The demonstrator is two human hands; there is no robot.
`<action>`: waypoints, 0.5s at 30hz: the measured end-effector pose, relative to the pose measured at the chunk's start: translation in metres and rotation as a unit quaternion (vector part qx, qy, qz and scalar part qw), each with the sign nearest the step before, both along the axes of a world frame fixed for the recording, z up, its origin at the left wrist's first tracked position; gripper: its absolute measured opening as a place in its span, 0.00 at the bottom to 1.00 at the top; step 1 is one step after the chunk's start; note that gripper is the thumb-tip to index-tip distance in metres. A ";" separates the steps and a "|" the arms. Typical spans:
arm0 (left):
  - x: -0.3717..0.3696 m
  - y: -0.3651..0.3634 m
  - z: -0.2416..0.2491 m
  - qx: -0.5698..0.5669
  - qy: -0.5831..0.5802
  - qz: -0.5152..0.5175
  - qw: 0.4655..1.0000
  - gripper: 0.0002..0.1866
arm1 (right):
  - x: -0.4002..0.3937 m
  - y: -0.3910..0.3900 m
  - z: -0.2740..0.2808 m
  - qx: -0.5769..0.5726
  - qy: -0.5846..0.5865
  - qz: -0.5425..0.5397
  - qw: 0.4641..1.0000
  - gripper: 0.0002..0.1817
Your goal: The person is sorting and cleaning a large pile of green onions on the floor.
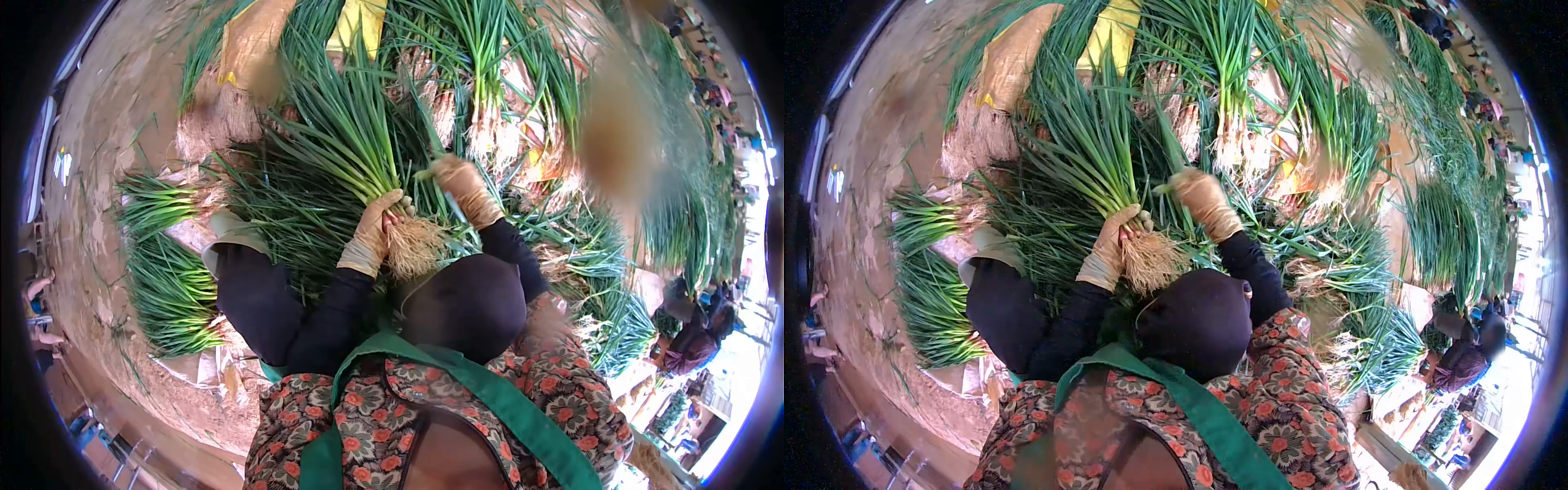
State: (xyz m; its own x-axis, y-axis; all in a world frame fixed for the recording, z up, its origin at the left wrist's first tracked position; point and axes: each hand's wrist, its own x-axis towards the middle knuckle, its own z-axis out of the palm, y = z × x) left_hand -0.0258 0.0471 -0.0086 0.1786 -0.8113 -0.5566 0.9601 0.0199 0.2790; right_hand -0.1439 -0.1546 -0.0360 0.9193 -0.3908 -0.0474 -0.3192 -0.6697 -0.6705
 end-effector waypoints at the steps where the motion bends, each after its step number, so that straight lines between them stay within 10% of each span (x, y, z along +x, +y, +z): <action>1: 0.002 0.003 0.000 -0.021 0.001 -0.001 1.000 0.07 | 0.004 -0.005 0.000 0.162 0.010 -0.160 0.974 0.10; 3: 0.006 0.001 -0.002 0.026 0.004 -0.002 1.000 0.08 | -0.009 -0.008 0.004 0.415 -0.089 -0.272 0.863 0.09; 10: -0.012 -0.002 0.006 0.054 -0.049 -0.039 0.997 0.10 | 0.063 0.039 0.058 0.093 0.007 -0.036 0.995 0.17; 15: -0.006 0.002 0.002 0.075 -0.067 -0.032 0.994 0.10 | 0.083 0.034 0.033 0.171 0.187 0.039 0.967 0.24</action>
State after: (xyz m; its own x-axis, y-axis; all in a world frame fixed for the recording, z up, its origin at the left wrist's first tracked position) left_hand -0.0317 0.0494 -0.0062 0.2087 -0.7337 -0.6466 0.9123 -0.0921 0.3990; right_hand -0.0613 -0.1211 -0.0034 0.8387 -0.2240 -0.4963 -0.5399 -0.4606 -0.7045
